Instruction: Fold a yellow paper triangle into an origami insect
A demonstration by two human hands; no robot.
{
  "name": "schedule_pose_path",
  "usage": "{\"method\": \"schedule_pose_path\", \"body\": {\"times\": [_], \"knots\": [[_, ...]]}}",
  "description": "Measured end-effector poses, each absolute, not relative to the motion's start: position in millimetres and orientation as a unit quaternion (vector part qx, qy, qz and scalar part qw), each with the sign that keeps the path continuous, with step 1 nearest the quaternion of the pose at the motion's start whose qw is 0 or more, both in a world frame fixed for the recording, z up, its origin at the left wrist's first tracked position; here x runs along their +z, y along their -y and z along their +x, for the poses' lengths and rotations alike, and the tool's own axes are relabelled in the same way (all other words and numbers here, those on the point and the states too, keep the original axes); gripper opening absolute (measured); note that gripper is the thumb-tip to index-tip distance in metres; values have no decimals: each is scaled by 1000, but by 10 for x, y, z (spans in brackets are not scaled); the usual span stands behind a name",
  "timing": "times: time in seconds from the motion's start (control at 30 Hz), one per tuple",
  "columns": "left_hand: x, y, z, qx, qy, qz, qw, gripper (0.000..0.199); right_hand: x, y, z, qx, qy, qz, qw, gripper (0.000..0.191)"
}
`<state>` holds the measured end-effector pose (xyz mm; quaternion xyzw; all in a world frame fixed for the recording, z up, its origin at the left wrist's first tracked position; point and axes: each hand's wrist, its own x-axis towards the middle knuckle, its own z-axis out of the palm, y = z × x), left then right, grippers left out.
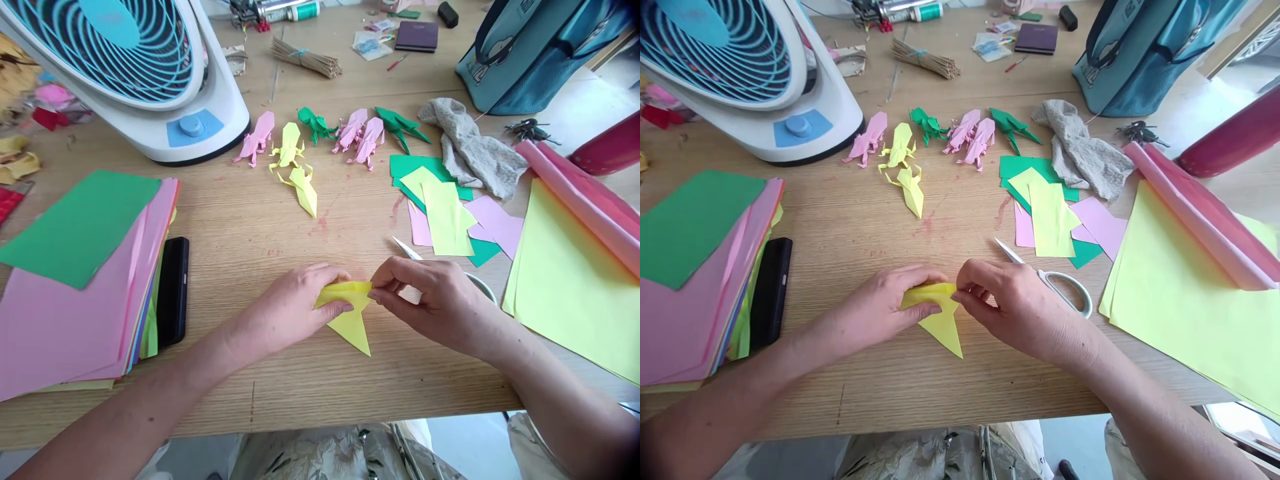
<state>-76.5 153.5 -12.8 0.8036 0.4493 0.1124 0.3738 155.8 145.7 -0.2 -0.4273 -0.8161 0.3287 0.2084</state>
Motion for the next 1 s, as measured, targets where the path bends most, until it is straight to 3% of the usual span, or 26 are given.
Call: {"method": "schedule_pose_path", "body": {"times": [0.1,0.23,0.33,0.47,1.0], "knots": [[-30,-1605,-729,107,-466,756,448,14,-17,-1413,1545,299,806,-425,284,7],[58,-1531,-666,231,-479,737,417,10,-112,-1395,1466,382,716,-457,365,49],[85,-1437,-628,287,-479,745,365,11,-214,-1411,1383,515,645,-430,366,27],[85,-1362,-611,328,-468,767,294,12,-284,-1422,1296,645,535,-369,402,27],[3,-1287,-553,342,-478,769,254,22,-244,-1366,1177,651,487,-363,455,33]]}}
